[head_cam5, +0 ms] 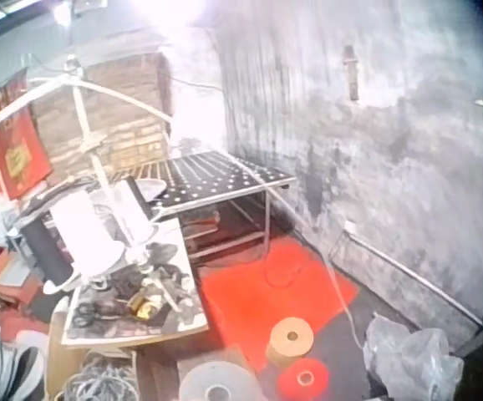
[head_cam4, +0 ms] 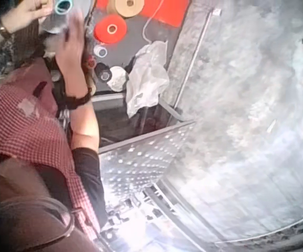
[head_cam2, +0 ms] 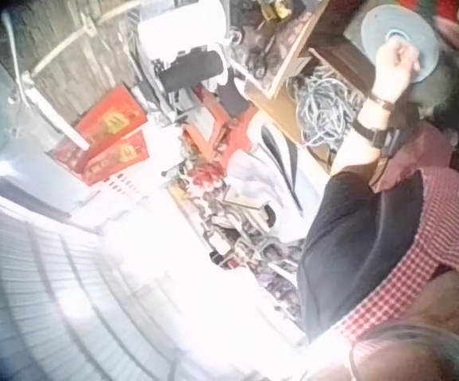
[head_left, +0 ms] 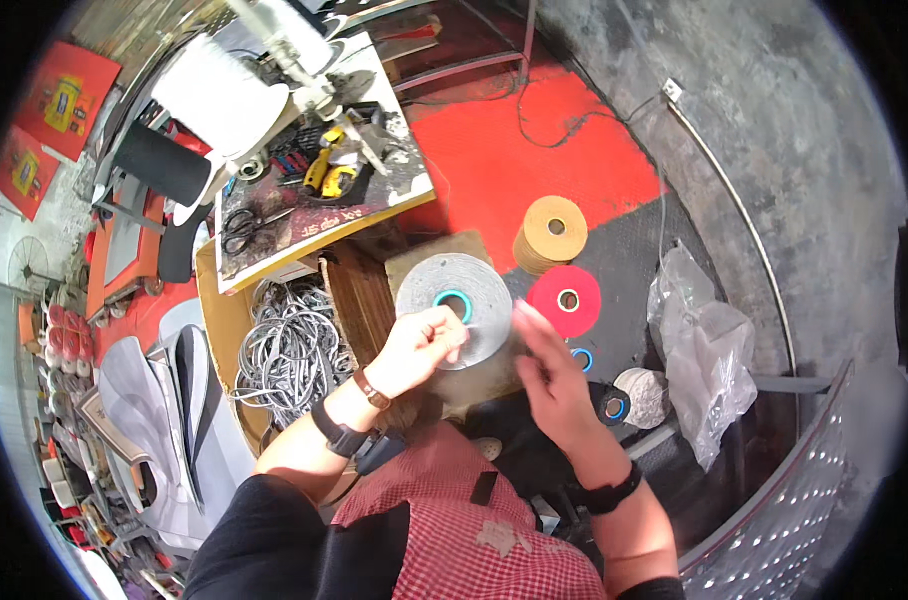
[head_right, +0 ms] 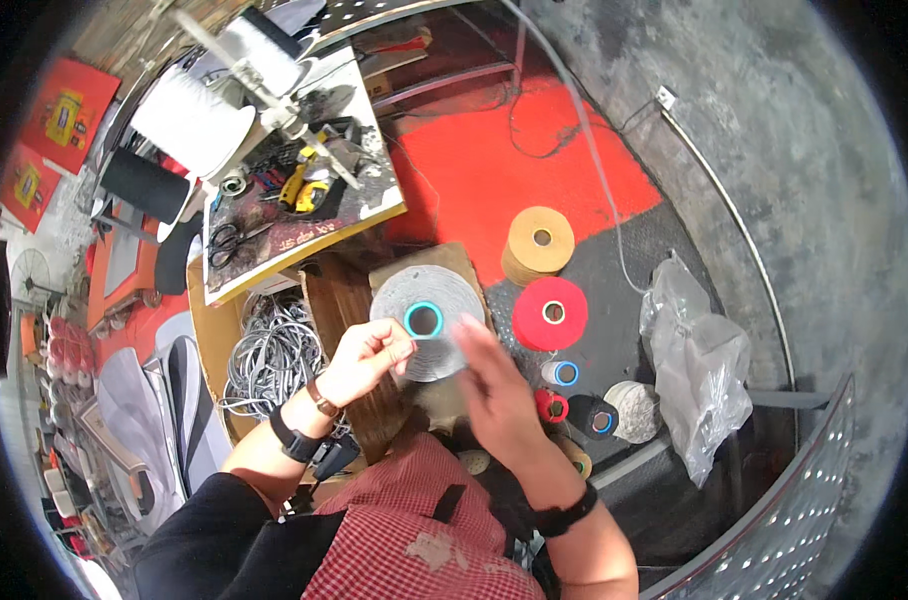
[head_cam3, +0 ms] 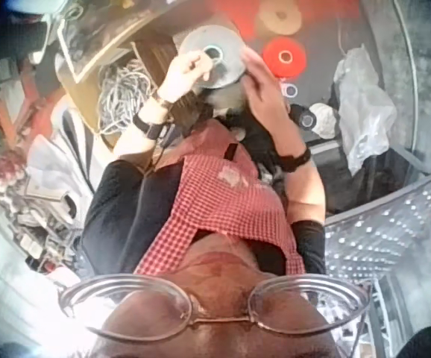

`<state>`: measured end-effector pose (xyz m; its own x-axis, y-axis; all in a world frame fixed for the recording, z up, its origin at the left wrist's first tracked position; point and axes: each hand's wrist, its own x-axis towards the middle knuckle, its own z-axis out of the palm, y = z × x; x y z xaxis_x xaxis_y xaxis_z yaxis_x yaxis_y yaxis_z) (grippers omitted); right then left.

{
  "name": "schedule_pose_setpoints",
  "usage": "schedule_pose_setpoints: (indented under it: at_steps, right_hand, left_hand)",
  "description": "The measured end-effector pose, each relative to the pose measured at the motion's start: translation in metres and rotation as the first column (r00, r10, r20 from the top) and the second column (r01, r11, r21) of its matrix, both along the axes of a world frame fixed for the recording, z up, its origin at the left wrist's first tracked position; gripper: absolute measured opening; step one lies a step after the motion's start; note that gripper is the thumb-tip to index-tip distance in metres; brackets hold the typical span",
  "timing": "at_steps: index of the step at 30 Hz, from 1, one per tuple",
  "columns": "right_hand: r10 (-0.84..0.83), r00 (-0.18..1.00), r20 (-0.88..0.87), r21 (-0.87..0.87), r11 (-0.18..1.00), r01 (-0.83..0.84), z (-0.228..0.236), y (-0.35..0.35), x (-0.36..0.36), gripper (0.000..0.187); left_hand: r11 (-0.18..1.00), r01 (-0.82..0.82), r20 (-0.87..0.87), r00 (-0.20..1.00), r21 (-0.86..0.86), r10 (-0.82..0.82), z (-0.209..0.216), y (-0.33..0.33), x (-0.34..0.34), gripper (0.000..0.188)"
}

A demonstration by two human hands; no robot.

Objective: The recorder uses a sewing machine and hand tools to finish the edges of large floor mats in a workshop.

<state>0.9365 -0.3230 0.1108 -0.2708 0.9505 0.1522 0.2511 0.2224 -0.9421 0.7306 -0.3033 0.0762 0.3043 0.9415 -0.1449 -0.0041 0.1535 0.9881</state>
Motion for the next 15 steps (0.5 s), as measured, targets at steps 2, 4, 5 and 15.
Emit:
schedule_pose_setpoints:
  at_steps: [2, 4, 5, 15]
  right_hand:
    - [0.101, 0.995, 0.009, 0.028, 0.994, -0.101, 0.026, 0.026, -0.034, 0.036]
    - [0.199, 0.970, 0.142, 0.207, 0.952, -0.225, 0.030, 0.046, -0.058, 0.036]
    - [0.206, 0.967, 0.151, 0.211, 0.949, -0.235, 0.021, 0.055, -0.065, 0.035]
    - [0.533, 0.434, 0.726, -0.437, 0.846, -0.307, -0.167, 0.048, -0.105, 0.094]
  left_hand:
    - [0.994, -0.030, -0.115, 0.992, 0.102, 0.042, 0.033, 0.003, -0.019, 0.013]
    - [0.975, -0.181, -0.127, 0.972, 0.130, 0.198, 0.051, 0.014, -0.050, 0.013]
    - [0.964, -0.236, -0.107, 0.963, 0.119, 0.248, 0.055, 0.017, -0.072, 0.013]
    - [0.846, -0.522, -0.107, 0.852, -0.107, 0.512, 0.045, -0.061, -0.165, 0.012]
